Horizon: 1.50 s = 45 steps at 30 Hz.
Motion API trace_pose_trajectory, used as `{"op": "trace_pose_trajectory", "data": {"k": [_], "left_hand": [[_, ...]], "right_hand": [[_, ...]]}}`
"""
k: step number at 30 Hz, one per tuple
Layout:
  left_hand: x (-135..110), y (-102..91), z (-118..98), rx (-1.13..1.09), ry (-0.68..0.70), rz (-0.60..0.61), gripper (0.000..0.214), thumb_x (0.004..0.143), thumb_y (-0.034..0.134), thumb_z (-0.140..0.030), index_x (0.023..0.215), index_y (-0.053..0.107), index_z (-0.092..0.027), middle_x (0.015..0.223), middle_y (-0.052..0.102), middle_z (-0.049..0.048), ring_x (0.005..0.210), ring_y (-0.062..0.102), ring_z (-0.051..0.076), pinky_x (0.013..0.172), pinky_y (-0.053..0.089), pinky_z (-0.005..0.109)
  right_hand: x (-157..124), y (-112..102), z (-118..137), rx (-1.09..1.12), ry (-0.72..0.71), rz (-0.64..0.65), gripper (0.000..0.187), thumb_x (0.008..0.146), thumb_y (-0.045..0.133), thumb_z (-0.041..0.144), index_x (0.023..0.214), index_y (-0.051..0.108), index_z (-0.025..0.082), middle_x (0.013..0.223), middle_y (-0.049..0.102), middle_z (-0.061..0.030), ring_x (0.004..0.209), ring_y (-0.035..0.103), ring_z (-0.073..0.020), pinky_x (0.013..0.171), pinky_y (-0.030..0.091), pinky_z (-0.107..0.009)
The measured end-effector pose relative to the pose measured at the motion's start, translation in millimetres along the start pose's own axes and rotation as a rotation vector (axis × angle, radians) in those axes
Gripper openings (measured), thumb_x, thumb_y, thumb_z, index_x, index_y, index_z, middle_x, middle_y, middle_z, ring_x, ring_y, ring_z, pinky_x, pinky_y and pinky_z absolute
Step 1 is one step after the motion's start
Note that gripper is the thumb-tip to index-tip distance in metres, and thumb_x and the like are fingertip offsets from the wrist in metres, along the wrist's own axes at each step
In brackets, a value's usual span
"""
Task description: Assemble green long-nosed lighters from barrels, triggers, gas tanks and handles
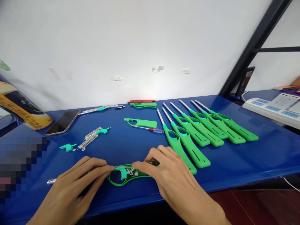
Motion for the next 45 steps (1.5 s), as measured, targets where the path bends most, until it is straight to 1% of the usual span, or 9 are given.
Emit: {"op": "trace_pose_trajectory", "data": {"k": [2, 8, 14, 17, 21, 27, 32, 38, 45], "left_hand": [[-1, 0.6, 0, 0.001, -0.005, 0.008, 0.029, 0.106, 0.049, -0.005, 0.120, 0.066, -0.023, 0.107, 0.066, 0.0016, 0.095, 0.063, 0.017, 0.090, 0.053, 0.032], [-2, 3.9, -1, -0.045, -0.088, 0.047, 0.027, 0.107, 0.050, -0.011, 0.127, 0.063, -0.024, 0.111, 0.063, 0.0046, 0.098, 0.062, 0.019, 0.089, 0.057, 0.036], [-2, 8.0, -6, -0.032, -0.132, -0.015, 0.019, 0.106, 0.053, -0.013, 0.121, 0.062, -0.022, 0.115, 0.058, 0.0074, 0.099, 0.060, 0.021, 0.084, 0.057, 0.038], [1, 10.3, -8, -0.029, -0.110, -0.013, 0.018, 0.106, 0.053, -0.012, 0.119, 0.061, -0.022, 0.110, 0.060, 0.0061, 0.095, 0.059, 0.021, 0.082, 0.056, 0.039], [3, 13.1, -8, -0.024, -0.071, 0.051, 0.025, 0.107, 0.050, -0.009, 0.126, 0.060, -0.023, 0.111, 0.061, 0.0057, 0.093, 0.057, 0.021, 0.079, 0.055, 0.039], [4, 11.7, -8, -0.006, -0.060, 0.060, 0.026, 0.108, 0.049, -0.010, 0.126, 0.061, -0.022, 0.111, 0.063, 0.0058, 0.093, 0.058, 0.021, 0.077, 0.055, 0.037], [7, 10.8, -16, 0.028, -0.014, 0.039, 0.021, 0.107, 0.049, -0.010, 0.122, 0.061, -0.019, 0.111, 0.067, 0.0066, 0.100, 0.063, 0.023, 0.086, 0.057, 0.041], [2, 14.0, -21, 0.148, -0.012, 0.021, 0.023, 0.106, 0.059, -0.027, 0.126, 0.062, -0.017, 0.117, 0.068, 0.0111, 0.105, 0.068, 0.027, 0.084, 0.062, 0.041], [6, 11.2, -24, 0.119, 0.014, -0.010, 0.016, 0.108, 0.054, -0.023, 0.121, 0.062, -0.017, 0.109, 0.067, 0.0108, 0.096, 0.065, 0.026, 0.081, 0.060, 0.042]], "right_hand": [[0, 1, 1, -0.021, -0.017, 0.013, 0.067, 0.099, 0.042, -0.008, 0.141, 0.060, 0.041, 0.112, 0.060, -0.0012, 0.096, 0.054, -0.0206, 0.086, 0.043, -0.038], [2, 5, -1, -0.049, -0.047, 0.030, 0.060, 0.100, 0.044, -0.004, 0.139, 0.064, 0.037, 0.110, 0.061, -0.0023, 0.093, 0.056, -0.0191, 0.082, 0.045, -0.035], [3, 3, -2, -0.050, -0.052, 0.021, 0.059, 0.098, 0.046, -0.004, 0.137, 0.065, 0.037, 0.110, 0.063, -0.0017, 0.093, 0.057, -0.0191, 0.081, 0.046, -0.034], [1, 3, -2, -0.043, -0.039, 0.029, 0.060, 0.098, 0.047, -0.005, 0.136, 0.064, 0.038, 0.110, 0.062, -0.0013, 0.094, 0.056, -0.0204, 0.082, 0.045, -0.035], [0, 5, 0, -0.009, -0.042, 0.064, 0.061, 0.099, 0.048, -0.006, 0.137, 0.062, 0.039, 0.111, 0.060, -0.0011, 0.095, 0.053, -0.0209, 0.082, 0.043, -0.036], [2, 4, -1, -0.012, -0.014, 0.072, 0.070, 0.098, 0.047, -0.008, 0.143, 0.058, 0.043, 0.111, 0.059, -0.0007, 0.096, 0.052, -0.0207, 0.081, 0.043, -0.036], [4, 4, -1, -0.011, -0.016, 0.085, 0.073, 0.098, 0.048, -0.007, 0.149, 0.055, 0.045, 0.111, 0.059, -0.0007, 0.097, 0.053, -0.0208, 0.082, 0.044, -0.036], [3, 3, 1, -0.036, -0.041, 0.071, 0.073, 0.098, 0.048, -0.006, 0.151, 0.054, 0.044, 0.111, 0.060, -0.0009, 0.096, 0.055, -0.0200, 0.081, 0.045, -0.034], [4, 2, 0, -0.057, -0.026, 0.072, 0.075, 0.096, 0.048, -0.008, 0.149, 0.057, 0.045, 0.111, 0.061, -0.0014, 0.096, 0.055, -0.0209, 0.080, 0.045, -0.035]]}}
Point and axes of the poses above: each hand's wrist, its own x-axis towards the middle knuckle, its own y-axis out of the palm, z = x × y, the point moved 7 cm from there along x, towards the middle knuckle
